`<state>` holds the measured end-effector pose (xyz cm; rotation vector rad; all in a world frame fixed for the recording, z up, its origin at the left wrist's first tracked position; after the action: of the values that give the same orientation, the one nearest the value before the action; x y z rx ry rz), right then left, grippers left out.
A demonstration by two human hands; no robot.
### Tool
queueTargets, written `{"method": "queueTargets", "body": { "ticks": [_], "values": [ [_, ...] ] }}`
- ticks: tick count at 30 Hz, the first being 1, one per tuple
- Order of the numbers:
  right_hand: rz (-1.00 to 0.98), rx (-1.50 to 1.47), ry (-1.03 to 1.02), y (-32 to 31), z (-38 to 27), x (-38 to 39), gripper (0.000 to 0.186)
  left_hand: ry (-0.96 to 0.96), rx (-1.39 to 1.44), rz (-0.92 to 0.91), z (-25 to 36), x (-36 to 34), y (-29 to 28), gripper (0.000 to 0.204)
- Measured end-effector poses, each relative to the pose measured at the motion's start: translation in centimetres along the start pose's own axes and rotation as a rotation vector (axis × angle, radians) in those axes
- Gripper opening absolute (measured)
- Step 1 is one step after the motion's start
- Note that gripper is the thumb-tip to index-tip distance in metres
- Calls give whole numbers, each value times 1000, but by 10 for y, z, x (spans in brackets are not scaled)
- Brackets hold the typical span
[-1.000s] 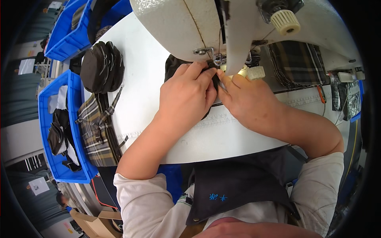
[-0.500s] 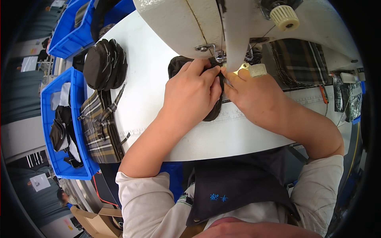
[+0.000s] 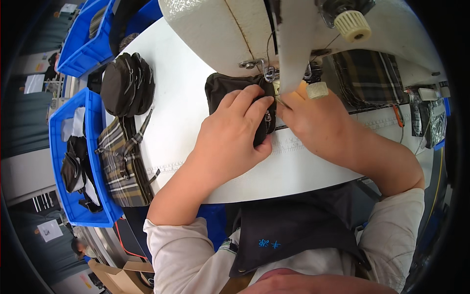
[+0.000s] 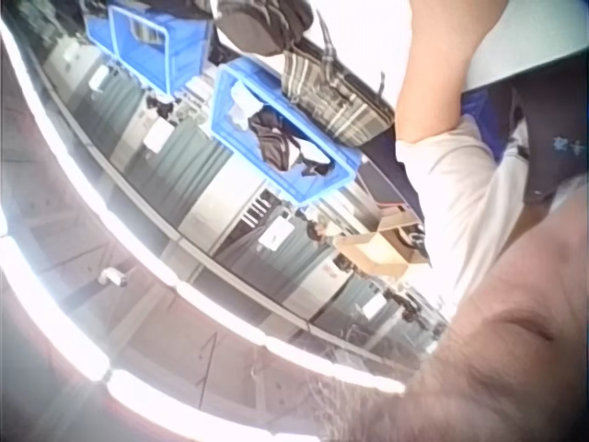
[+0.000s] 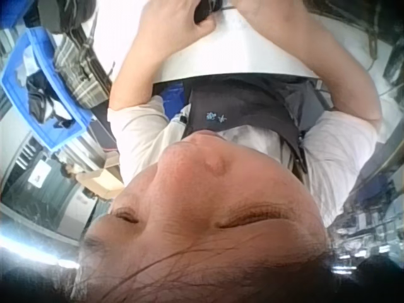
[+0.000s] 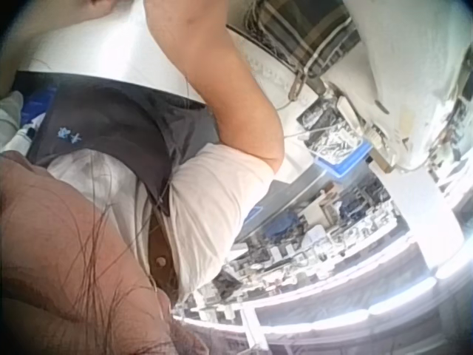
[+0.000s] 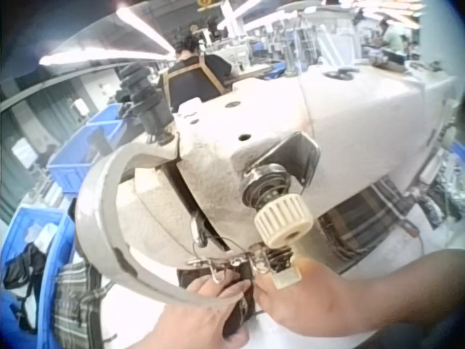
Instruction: The person operates an industrial sewing machine to stitch a zipper onto a small dark pouch. They guide the fabric under the needle, pause to adjust the alignment, and continue sewing along the edge. After finishing one pouch, they place it aside and pick up another to repeat the process.
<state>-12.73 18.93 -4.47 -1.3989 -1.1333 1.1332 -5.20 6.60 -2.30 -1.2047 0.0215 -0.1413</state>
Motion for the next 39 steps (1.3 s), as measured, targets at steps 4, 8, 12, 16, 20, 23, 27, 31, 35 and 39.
{"method": "queueTargets", "body": {
  "ticks": [4, 8, 12, 16, 20, 23, 27, 31, 35, 39],
  "values": [
    [-39, 45, -122, 0, -29, 6, 23, 69, 32, 29, -7, 3, -3, 53],
    [62, 124, -223, 2, -44, 11, 33, 67, 47, 23, -6, 1, -6, 51],
    [49, 78, -192, 4, -46, 12, 35, 38, -29, 21, -1, 1, -3, 48],
    [43, 58, -159, 4, -45, 16, 39, 109, -169, 49, 2, 0, -7, 43],
    [13, 106, -192, -2, -47, 18, 42, 140, -146, 26, 3, 0, -7, 42],
    [-39, 161, -137, 7, -49, 20, 38, 142, -117, 26, 2, 0, -4, 42],
    [65, 220, -192, 6, -51, 19, 34, 133, -107, 51, 3, -1, 0, 41],
    [180, 232, -264, 7, -50, 17, 32, 140, -144, 79, 4, -1, 2, 40],
    [139, 255, -320, 5, -50, 18, 30, 118, -159, 81, 5, -1, 8, 42],
    [58, 289, -289, 5, -52, 20, 31, 103, -169, 84, 6, -1, 10, 43]
  ]
}}
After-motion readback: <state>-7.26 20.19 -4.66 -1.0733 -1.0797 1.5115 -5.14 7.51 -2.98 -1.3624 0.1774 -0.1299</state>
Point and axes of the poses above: each hand's wrist, its own x-axis away from the middle knuckle, its own y-axis out of the palm, z = x × y, the point moved 6 cm from there along -x, towards the middle knuckle, and after that the axes turned 11 degrees about -z, right-handed, at the moved point
